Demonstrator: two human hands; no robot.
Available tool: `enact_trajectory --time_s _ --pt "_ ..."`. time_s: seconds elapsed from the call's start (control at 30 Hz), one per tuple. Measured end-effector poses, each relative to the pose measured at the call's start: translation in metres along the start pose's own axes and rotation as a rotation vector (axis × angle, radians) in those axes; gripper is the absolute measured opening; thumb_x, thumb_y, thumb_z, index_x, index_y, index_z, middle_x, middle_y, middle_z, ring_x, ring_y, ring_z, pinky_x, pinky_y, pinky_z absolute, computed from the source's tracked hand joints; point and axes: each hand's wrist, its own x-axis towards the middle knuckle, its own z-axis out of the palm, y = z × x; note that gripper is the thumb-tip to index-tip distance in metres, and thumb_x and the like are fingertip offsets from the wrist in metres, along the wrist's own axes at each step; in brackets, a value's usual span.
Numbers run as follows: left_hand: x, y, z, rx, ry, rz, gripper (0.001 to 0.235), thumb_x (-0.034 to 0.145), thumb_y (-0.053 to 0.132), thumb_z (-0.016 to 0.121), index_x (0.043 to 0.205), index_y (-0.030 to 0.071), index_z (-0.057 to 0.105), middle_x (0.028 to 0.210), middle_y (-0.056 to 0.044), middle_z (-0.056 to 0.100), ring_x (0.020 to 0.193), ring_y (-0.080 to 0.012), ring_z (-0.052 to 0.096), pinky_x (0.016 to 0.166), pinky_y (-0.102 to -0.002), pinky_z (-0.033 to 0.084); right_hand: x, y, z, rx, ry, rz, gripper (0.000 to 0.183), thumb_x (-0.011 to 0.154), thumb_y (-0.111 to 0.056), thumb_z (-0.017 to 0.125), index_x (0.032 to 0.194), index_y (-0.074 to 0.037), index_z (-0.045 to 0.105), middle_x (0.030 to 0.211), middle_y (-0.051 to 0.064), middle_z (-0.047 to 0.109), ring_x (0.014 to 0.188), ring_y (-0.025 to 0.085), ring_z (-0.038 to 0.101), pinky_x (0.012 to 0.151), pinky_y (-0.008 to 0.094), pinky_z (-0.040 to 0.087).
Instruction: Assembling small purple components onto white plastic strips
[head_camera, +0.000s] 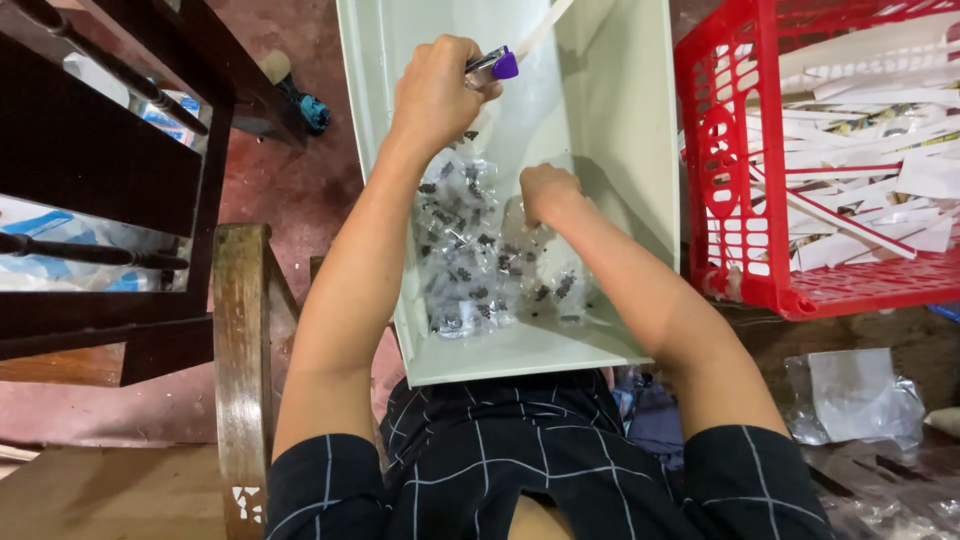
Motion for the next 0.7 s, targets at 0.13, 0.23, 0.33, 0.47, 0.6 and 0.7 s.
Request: enact_trajectory --time_s 0.13,0.23,0.33,0.47,0.6,0.7 --pt "-0.001 0.003 -0.003 -0.028 -0.021 -0.018 0.025 0.076 0.018 0.065 0.063 0.013 0.046 0.067 -0.004 0.054 0.060 -0.0278 0.042 0.050 -0.039 0.032 -0.004 0.004 -0.018 0.090 0.106 0.052 0.055 0.070 -0.022 0.074 0.119 -0.009 0.052 0.118 0.013 0.055 0.106 0.033 0.056 0.081 0.042 0.048" --pt "-0.002 0.004 -0.005 -0.117 -0.001 -0.019 0.024 0.077 0.016 0.065 0.062 0.012 0.047 0.064 -0.002 0.053 0.059 -0.0225 0.041 0.048 -0.036 0.030 -0.021 0.018 -0.038 0.278 0.271 0.023 0.022 0.073 -0.013 0.061 0.094 -0.017 0.060 0.098 0.011 0.060 0.093 0.034 0.059 0.077 0.044 0.047" --pt "0.002 -0.001 -0.004 -0.234 0.010 0.012 0.022 0.075 0.015 0.071 0.062 0.011 0.054 0.057 0.001 0.050 0.055 -0.0139 0.040 0.047 -0.032 0.029 -0.060 0.028 -0.065 0.574 0.474 -0.152 0.011 0.077 -0.011 0.060 0.079 -0.017 0.069 0.086 0.009 0.067 0.081 0.028 0.064 0.074 0.040 0.050" --pt "0.000 0.003 -0.006 -0.321 -0.046 0.050 0.017 0.073 0.016 0.078 0.068 0.011 0.062 0.054 0.002 0.048 0.051 -0.0097 0.042 0.050 -0.028 0.032 -0.080 0.045 -0.074 0.793 0.855 -0.573 0.008 0.086 -0.011 0.063 0.085 -0.005 0.069 0.080 0.005 0.066 0.073 0.017 0.058 0.066 0.030 0.044" --pt "0.002 0.004 -0.002 -0.337 -0.028 0.194 0.031 0.069 0.011 0.076 0.058 0.013 0.047 0.054 0.005 0.041 0.054 -0.0093 0.037 0.051 -0.026 0.027 -0.091 0.040 -0.078 0.948 0.848 -0.635 0.007 0.087 -0.007 0.059 0.087 -0.007 0.065 0.078 0.000 0.065 0.070 0.008 0.054 0.065 0.023 0.043" --pt "0.001 0.009 -0.003 -0.400 0.019 0.199 0.020 0.071 0.006 0.072 0.064 0.012 0.054 0.056 0.005 0.044 0.053 -0.0074 0.036 0.048 -0.024 0.028 -0.083 0.041 -0.076 1.203 0.866 -0.759 0.006 0.087 -0.005 0.063 0.093 -0.005 0.064 0.082 0.005 0.066 0.072 0.007 0.059 0.065 0.016 0.049"
